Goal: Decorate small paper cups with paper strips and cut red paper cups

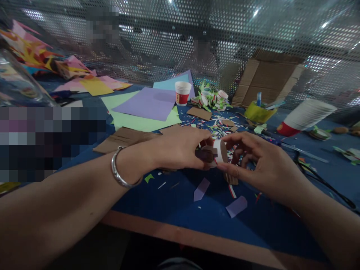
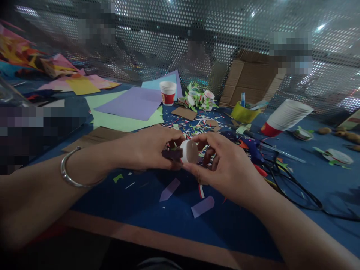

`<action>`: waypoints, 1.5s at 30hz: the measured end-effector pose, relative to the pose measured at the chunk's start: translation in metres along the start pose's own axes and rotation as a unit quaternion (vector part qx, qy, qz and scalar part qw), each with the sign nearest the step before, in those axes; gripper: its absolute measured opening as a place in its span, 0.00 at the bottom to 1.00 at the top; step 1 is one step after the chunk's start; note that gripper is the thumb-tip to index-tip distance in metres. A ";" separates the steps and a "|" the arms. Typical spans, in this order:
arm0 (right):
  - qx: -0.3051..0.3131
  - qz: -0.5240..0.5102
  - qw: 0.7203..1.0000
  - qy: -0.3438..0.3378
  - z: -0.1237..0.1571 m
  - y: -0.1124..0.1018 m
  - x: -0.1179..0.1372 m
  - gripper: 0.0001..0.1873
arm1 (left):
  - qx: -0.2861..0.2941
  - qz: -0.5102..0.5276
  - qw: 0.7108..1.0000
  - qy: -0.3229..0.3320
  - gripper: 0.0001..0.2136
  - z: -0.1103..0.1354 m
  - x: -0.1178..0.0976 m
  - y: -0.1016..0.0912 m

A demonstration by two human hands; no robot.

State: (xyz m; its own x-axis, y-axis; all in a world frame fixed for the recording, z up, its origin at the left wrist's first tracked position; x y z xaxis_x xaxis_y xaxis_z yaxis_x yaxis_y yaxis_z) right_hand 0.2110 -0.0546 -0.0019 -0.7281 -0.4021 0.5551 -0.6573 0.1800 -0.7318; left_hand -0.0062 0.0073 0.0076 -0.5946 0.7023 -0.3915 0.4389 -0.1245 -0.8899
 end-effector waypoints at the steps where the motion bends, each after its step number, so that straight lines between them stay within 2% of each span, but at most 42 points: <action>1: 0.000 0.008 1.000 -0.011 0.001 0.000 0.000 0.24 | -0.007 0.015 1.000 -0.008 0.18 0.000 -0.001 0.000; 8: -0.016 0.047 0.996 -0.069 0.001 0.001 0.000 0.23 | -0.032 0.070 0.997 0.015 0.17 0.003 -0.005 0.001; 23: -0.005 0.046 0.997 -0.056 -0.001 0.000 0.003 0.20 | -0.077 0.096 0.992 -0.007 0.18 0.010 -0.010 0.005; 31: 0.003 0.039 0.998 -0.046 0.001 -0.003 0.002 0.20 | -0.081 0.128 0.988 -0.008 0.18 0.007 -0.011 0.002; 39: 0.010 0.043 0.999 -0.029 0.001 -0.002 0.000 0.23 | -0.067 0.119 0.991 -0.002 0.18 0.009 -0.012 0.001; 45: 0.013 0.033 0.999 -0.010 0.001 -0.001 0.001 0.24 | -0.032 0.146 0.988 -0.041 0.20 0.009 -0.016 -0.003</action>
State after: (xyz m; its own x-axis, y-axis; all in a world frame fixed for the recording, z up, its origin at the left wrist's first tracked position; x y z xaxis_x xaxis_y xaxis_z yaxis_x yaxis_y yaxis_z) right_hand 0.2113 -0.0563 -0.0007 -0.7660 -0.4081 0.4966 -0.6017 0.1833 -0.7774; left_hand -0.0037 -0.0097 0.0144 -0.4881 0.5838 -0.6488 0.6401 -0.2659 -0.7208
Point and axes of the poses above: each hand's wrist, its own z-axis away from the middle knuckle, its own y-axis out of the palm, x = y × z, the point moved 1 cm from there along -z, towards the middle knuckle, and after that the axes turned 10 degrees about -x, right-handed, at the moved point
